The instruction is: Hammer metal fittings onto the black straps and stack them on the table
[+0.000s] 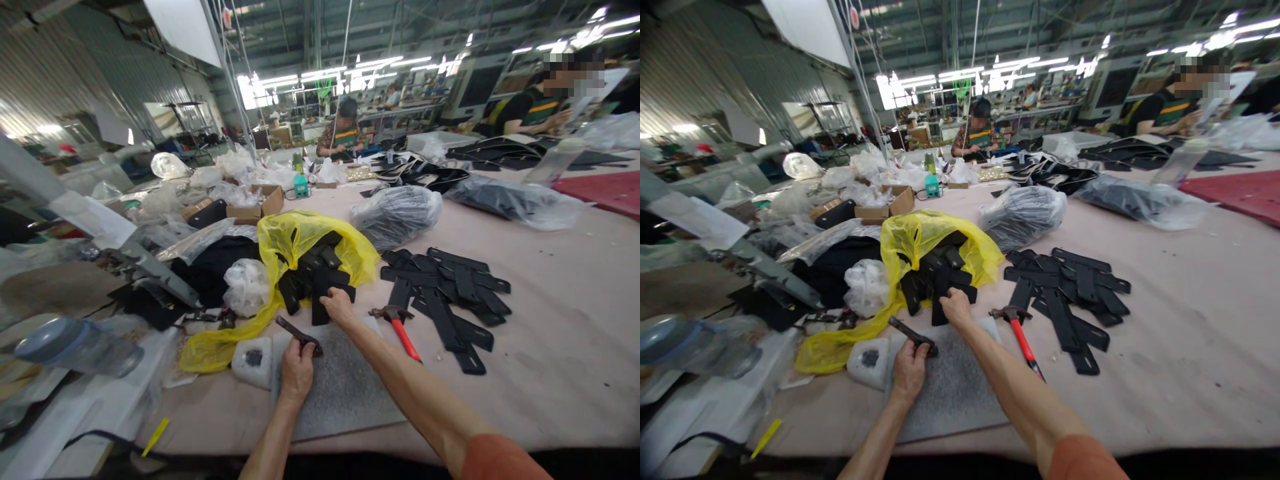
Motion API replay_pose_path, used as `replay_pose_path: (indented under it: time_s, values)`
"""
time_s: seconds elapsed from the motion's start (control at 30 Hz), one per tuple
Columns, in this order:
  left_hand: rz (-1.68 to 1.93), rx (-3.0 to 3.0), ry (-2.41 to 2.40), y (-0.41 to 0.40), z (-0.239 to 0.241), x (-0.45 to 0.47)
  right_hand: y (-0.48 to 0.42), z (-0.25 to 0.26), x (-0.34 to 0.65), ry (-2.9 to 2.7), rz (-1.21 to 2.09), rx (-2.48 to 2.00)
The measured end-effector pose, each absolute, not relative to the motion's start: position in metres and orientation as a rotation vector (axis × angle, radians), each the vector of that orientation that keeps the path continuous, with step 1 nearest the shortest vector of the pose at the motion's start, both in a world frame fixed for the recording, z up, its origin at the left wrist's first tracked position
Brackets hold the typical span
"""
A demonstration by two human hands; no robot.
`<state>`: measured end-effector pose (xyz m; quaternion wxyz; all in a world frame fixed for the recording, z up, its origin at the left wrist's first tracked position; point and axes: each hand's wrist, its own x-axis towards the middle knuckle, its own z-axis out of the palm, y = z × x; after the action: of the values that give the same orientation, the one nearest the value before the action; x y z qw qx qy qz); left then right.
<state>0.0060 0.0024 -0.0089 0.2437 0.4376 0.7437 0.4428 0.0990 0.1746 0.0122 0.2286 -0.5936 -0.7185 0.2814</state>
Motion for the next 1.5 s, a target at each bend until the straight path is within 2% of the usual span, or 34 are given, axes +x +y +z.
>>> replay_pose_path:
  time_s: [0.2, 0.4, 0.57, 0.87, 1.13, 1.5]
  values:
    - [1.245, 1.183, 2.004, 0.002, -0.007, 0.006, 0.181, 0.028, 0.129, -1.969, 0.661, -1.233]
    - [1.271, 1.178, 2.009, 0.001, -0.004, 0.007, 0.169, 0.014, 0.139, -2.168, 0.790, -0.927]
    - [1.267, 1.178, 2.005, 0.001, -0.001, 0.007, 0.157, 0.006, 0.141, -2.156, 0.747, -1.284]
    - [1.231, 1.182, 2.041, 0.002, -0.003, 0.007, 0.141, 0.030, 0.112, -2.273, 0.611, -1.780]
    - [1.221, 1.214, 2.074, 0.003, -0.003, 0.007, 0.135, 0.038, 0.103, -2.360, 0.565, -1.783]
    - [1.248, 1.144, 2.049, -0.002, 0.000, 0.012, 0.152, 0.031, 0.109, -2.313, 0.730, -1.925]
